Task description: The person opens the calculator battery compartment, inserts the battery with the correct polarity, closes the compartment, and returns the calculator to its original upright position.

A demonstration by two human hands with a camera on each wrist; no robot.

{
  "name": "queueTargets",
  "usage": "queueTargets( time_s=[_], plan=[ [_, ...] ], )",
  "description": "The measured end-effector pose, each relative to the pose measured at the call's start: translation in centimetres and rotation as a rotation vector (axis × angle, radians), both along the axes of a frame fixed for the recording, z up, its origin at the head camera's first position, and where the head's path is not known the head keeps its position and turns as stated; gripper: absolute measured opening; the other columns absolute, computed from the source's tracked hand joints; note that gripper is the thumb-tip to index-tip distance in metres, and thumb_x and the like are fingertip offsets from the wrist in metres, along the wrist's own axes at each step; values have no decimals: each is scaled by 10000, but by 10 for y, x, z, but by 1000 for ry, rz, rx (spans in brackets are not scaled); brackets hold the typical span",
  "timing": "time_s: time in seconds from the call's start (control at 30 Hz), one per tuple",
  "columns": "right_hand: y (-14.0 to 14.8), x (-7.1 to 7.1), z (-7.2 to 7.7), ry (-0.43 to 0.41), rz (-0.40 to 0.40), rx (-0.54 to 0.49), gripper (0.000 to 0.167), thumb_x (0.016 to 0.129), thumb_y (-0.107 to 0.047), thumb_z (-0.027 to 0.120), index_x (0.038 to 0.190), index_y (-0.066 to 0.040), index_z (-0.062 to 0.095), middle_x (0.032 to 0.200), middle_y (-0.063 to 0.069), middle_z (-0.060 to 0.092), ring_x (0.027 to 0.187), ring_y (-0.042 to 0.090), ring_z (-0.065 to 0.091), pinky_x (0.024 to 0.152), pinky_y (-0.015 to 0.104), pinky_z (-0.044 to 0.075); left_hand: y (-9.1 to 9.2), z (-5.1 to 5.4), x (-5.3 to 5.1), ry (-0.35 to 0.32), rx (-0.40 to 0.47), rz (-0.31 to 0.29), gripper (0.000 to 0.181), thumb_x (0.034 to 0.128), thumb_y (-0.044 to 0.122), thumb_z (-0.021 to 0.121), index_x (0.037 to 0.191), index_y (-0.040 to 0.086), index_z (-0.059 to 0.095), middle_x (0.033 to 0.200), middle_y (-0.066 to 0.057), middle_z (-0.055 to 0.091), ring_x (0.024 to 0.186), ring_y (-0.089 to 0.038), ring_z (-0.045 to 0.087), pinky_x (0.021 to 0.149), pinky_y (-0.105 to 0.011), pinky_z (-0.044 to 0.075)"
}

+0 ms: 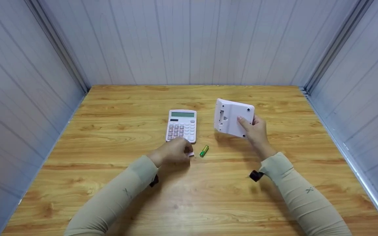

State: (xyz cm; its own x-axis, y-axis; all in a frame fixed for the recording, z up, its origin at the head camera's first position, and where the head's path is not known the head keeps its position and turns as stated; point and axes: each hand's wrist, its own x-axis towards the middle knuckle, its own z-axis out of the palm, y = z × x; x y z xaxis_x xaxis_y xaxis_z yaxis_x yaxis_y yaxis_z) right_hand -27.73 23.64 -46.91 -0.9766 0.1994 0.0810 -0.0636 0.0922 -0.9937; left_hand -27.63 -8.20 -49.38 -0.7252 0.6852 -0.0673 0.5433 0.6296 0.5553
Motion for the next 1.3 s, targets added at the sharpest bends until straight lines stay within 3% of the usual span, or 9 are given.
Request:
queueTargets(
  time_s=[0.17, 0.4, 0.67, 0.87, 1.0, 1.07, 1.2, 1.23, 1.3],
  plan=[
    [1, 0, 1, -11, -5, 5, 353, 1068, -149, 692, 1355, 52, 657, 1173, 90, 781, 966, 88, 752, 812, 242, 657, 2, 1, 0, -16, 7, 14, 118, 927, 98, 762, 993, 15, 814, 813, -5, 676, 743, -151, 547, 678, -311, 462],
    [1, 1, 2, -7, -16, 4, 349, 1067, -157, 696, 1336, 62, 661, 1144, 78, 788, 945, 77, 751, 805, 234, 656, 17, 4, 0, -87, 72, 127, 375, 953, 206, 820, 1238, -32, 767, 1088, -125, 779, 982, -215, 698, 957, -427, 611],
    [2, 2, 3, 12, -28, 16, 333, 1062, -134, 700, 1326, 66, 669, 1190, 142, 786, 963, 92, 754, 811, 235, 658, 42, 9, -5, -106, 71, 166, 412, 961, 217, 802, 1270, -49, 738, 981, -106, 769, 726, -132, 678, 731, -335, 632],
    [4, 5, 3, -19, -7, 37, 381, 1086, -177, 672, 1402, 34, 638, 1366, 224, 721, 1091, 148, 742, 883, 267, 660, 59, 10, -8, -67, 0, 168, 442, 947, 259, 830, 1254, -47, 743, 970, -128, 807, 772, -189, 717, 878, -407, 646],
    [4, 4, 2, -2, -20, 23, 358, 1075, -154, 686, 1369, 48, 653, 1275, 179, 761, 1017, 107, 748, 832, 237, 657, 68, 9, -10, -45, -37, 173, 432, 908, 289, 865, 1181, -30, 766, 1029, -125, 807, 921, -251, 733, 938, -449, 632],
    [3, 2, 1, 20, -30, 14, 335, 1063, -131, 699, 1331, 68, 669, 1183, 140, 788, 948, 76, 753, 799, 224, 655, 70, -10, -21, -6, -41, 161, 438, 870, 356, 886, 1100, 0, 776, 986, -88, 794, 881, -238, 714, 870, -419, 630],
    [3, 1, 0, 36, -40, 6, 317, 1053, -105, 706, 1309, 80, 675, 1128, 111, 796, 898, 47, 747, 777, 215, 652, 75, -20, -30, 0, -63, 147, 241, 810, 252, 856, 782, 83, 687, 697, 26, 610, 644, -164, 523, 579, -330, 470],
    [3, 2, 0, 31, -38, 9, 326, 1057, -112, 702, 1322, 76, 671, 1155, 128, 793, 916, 55, 748, 788, 217, 652, 75, -29, -37, 10, -68, 141, 233, 794, 240, 846, 741, 109, 660, 663, 42, 580, 618, -154, 497, 547, -319, 432],
    [4, 2, -1, 19, -33, 17, 348, 1065, -127, 694, 1351, 67, 661, 1230, 176, 776, 963, 78, 748, 818, 228, 655, 78, -31, -40, -15, -79, 144, 214, 781, 157, 808, 686, 132, 617, 611, 54, 533, 579, -148, 465, 513, -306, 384]
  ],
)
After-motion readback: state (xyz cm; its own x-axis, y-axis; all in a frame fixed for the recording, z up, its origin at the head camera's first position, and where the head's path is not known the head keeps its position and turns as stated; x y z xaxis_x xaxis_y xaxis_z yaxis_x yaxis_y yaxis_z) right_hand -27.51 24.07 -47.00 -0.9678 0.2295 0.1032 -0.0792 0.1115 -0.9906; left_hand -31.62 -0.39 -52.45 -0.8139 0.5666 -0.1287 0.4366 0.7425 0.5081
